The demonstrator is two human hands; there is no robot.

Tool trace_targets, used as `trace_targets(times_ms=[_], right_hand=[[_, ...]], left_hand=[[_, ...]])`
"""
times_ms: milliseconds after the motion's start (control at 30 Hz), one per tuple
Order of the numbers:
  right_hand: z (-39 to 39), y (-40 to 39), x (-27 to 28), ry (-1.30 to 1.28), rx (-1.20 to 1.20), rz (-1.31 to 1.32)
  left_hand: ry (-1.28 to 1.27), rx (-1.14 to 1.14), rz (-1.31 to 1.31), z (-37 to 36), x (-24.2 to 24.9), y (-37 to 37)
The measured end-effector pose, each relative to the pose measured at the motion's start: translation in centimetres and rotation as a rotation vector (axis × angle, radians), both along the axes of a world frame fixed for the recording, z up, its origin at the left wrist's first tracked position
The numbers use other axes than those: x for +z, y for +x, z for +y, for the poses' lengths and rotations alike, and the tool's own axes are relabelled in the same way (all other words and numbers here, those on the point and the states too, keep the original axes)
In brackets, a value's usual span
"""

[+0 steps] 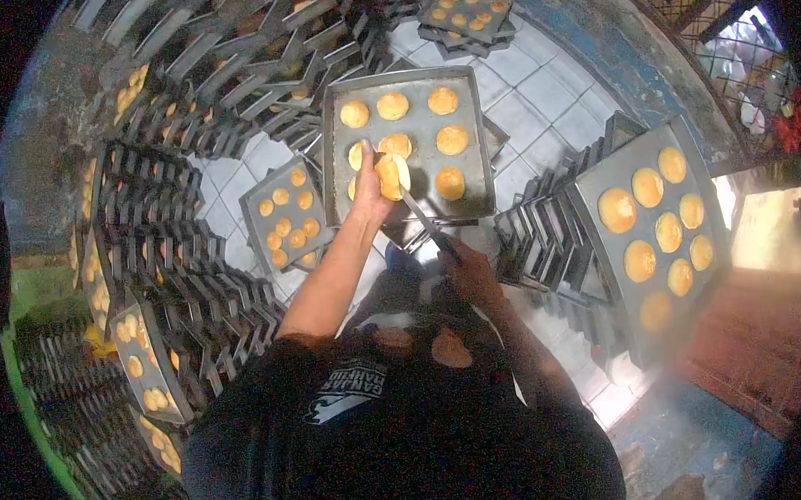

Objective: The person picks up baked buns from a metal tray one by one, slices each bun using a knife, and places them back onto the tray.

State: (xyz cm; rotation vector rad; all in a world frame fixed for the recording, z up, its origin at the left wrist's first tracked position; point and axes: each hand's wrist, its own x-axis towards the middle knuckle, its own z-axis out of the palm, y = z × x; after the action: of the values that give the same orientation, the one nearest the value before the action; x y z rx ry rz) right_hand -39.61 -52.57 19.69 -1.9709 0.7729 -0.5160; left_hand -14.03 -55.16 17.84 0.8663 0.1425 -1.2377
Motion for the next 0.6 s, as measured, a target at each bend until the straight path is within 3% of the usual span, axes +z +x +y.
trace_targets(times_ms=[67,200,367,433,467,500,533,567,600], right_hand=[[0.7,-0.8,-0.3,0.392,-0.04,0.137],[-1.4,4.4,-1.2,0.31,-0.113,0.121],[-0.5,1.3,-3.0,0.323,-0.212,0.026],[-0.4,-2.0,-3.4,0.337,-0.269,0.15],[0.0,-3.2,-4.2,0.319,-0.27,0.209],[0.4,-4.5,-5.0,0.301,-0.269,0.269],[0.8,-5.4,-5.8,0.48,-0.403,0.227],[1.0,-6.1,-6.2,0.656,-0.538,0.183],[1.4,-5.9,-5.4,0.694,-0.592,0.153]], left_hand=[[0.028,-0.066,-0.025,0.1,-1.5,-0.2],[0.111,0.042,-0.012,-0.8,-2.8,-2.9],[0.382,-0.003,-0.152,-1.9,-6.8,2.2],[0.396,-0.146,-0.408,-1.5,-8.1,3.0],[0.402,-0.158,-0.398,-1.5,-10.3,3.3],[0.439,-0.157,-0.673,-1.6,-13.4,3.6],[0.464,-0.152,-0.95,-2.5,-15.4,3.9],[0.46,-0.163,-0.94,-4.1,-15.1,4.1],[0.401,-0.234,-1.214,-6.0,-14.0,4.3]])
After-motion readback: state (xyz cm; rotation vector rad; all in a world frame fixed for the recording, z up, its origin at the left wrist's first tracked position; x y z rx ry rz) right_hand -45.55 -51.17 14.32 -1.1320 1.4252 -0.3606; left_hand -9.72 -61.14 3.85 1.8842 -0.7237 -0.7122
